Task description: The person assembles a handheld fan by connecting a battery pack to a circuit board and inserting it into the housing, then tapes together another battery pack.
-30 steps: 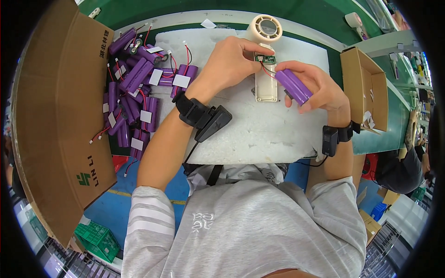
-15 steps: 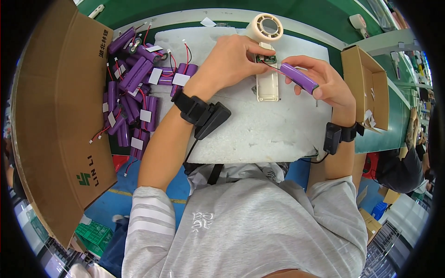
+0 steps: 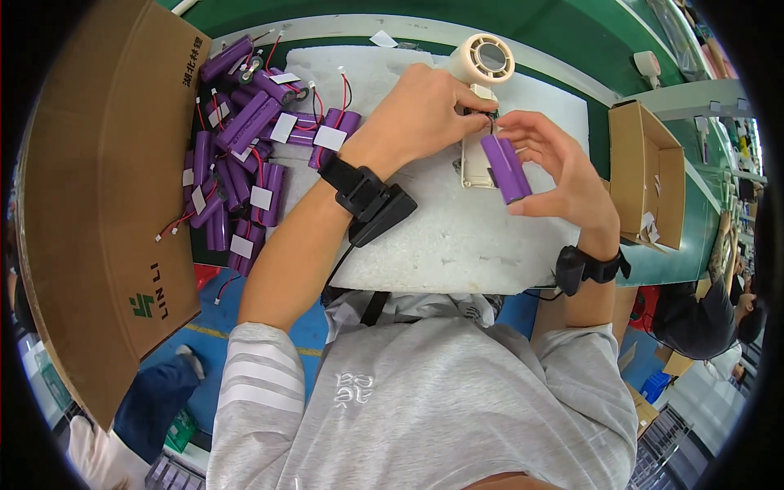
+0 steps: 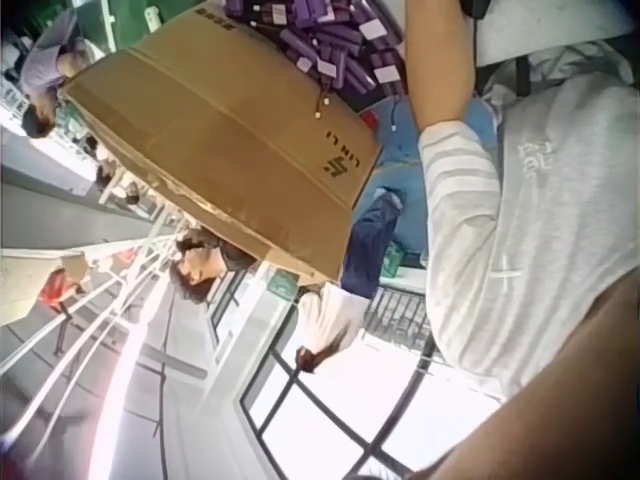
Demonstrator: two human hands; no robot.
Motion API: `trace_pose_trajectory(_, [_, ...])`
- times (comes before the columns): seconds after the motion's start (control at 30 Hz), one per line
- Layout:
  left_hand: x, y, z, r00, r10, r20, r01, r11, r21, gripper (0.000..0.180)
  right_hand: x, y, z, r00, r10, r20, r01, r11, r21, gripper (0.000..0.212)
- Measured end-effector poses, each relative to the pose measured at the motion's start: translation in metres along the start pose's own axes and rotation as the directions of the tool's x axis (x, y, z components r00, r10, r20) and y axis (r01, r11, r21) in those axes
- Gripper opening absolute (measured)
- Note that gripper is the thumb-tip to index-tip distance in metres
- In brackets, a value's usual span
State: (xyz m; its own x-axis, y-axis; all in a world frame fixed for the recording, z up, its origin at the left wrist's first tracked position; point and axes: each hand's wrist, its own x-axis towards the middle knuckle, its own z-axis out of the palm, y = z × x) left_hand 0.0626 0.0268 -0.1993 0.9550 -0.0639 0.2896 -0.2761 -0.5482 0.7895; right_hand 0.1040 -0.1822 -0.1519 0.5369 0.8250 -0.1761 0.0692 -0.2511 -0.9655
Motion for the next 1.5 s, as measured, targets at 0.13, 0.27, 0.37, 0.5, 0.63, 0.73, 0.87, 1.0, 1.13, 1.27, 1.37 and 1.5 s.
trace_pose_trajectory(0.13, [0.0,0.001,-0.002,0.999,-0.003,0.052,0.0,0.998,0.056,0.024,0.005,0.005,0.011,0.992,-0.115,-0.062,0.09,0.947,-0.309,0.071])
trace_pose_trajectory(0.27, [0.001,-0.002,-0.004,0.997,0.067,0.044,-0.067,0.998,-0.001,0.02,0.006,0.011,0.015,0.98,-0.169,-0.103,0.099,0.868,-0.486,0.066])
trace_pose_trajectory(0.37, [0.001,-0.001,-0.008,0.993,0.068,0.092,-0.071,0.997,0.024,0.021,0.006,0.013,0.019,0.971,-0.208,-0.115,0.115,0.834,-0.54,0.063])
trace_pose_trajectory(0.5, [0.0,-0.004,-0.007,0.988,0.12,0.095,-0.122,0.992,0.024,0.021,0.005,0.012,0.026,0.949,-0.292,-0.12,0.168,0.79,-0.589,0.06])
trace_pose_trajectory(0.63, [-0.001,-0.004,-0.009,0.986,0.128,0.103,-0.13,0.991,0.018,0.022,0.003,0.01,0.031,0.939,-0.314,-0.143,0.165,0.773,-0.613,0.056])
trace_pose_trajectory(0.73, [-0.001,-0.004,-0.008,0.986,0.127,0.11,-0.132,0.99,0.04,0.025,0.0,0.007,0.031,0.942,-0.298,-0.156,0.134,0.758,-0.638,0.052])
trace_pose_trajectory(0.87, [-0.001,0.0,-0.01,0.987,0.115,0.113,-0.121,0.992,0.044,0.027,-0.002,0.012,0.032,0.93,-0.336,-0.147,0.134,0.684,-0.717,0.045])
trace_pose_trajectory(1.0, [0.0,0.001,-0.01,0.99,0.07,0.123,-0.077,0.995,0.058,0.026,-0.001,0.013,0.034,0.914,-0.376,-0.15,0.145,0.649,-0.747,0.039])
trace_pose_trajectory(1.13, [0.001,-0.002,-0.008,0.993,0.059,0.107,-0.064,0.997,0.049,0.025,0.0,0.011,0.036,0.915,-0.373,-0.151,0.136,0.64,-0.756,0.034])
trace_pose_trajectory(1.27, [-0.001,-0.002,-0.009,0.994,0.004,0.105,-0.007,1.0,0.03,0.025,0.002,0.009,0.037,0.933,-0.295,-0.208,0.087,0.742,-0.665,0.033])
trace_pose_trajectory(1.37, [-0.001,-0.001,-0.009,0.994,-0.027,0.105,0.025,1.0,0.014,0.025,0.003,0.011,0.035,0.932,-0.302,-0.201,0.121,0.781,-0.613,0.039])
trace_pose_trajectory(1.5, [-0.001,0.0,-0.008,0.994,-0.033,0.103,0.034,0.999,-0.001,0.025,0.006,0.012,0.033,0.932,-0.299,-0.206,0.132,0.808,-0.575,0.044])
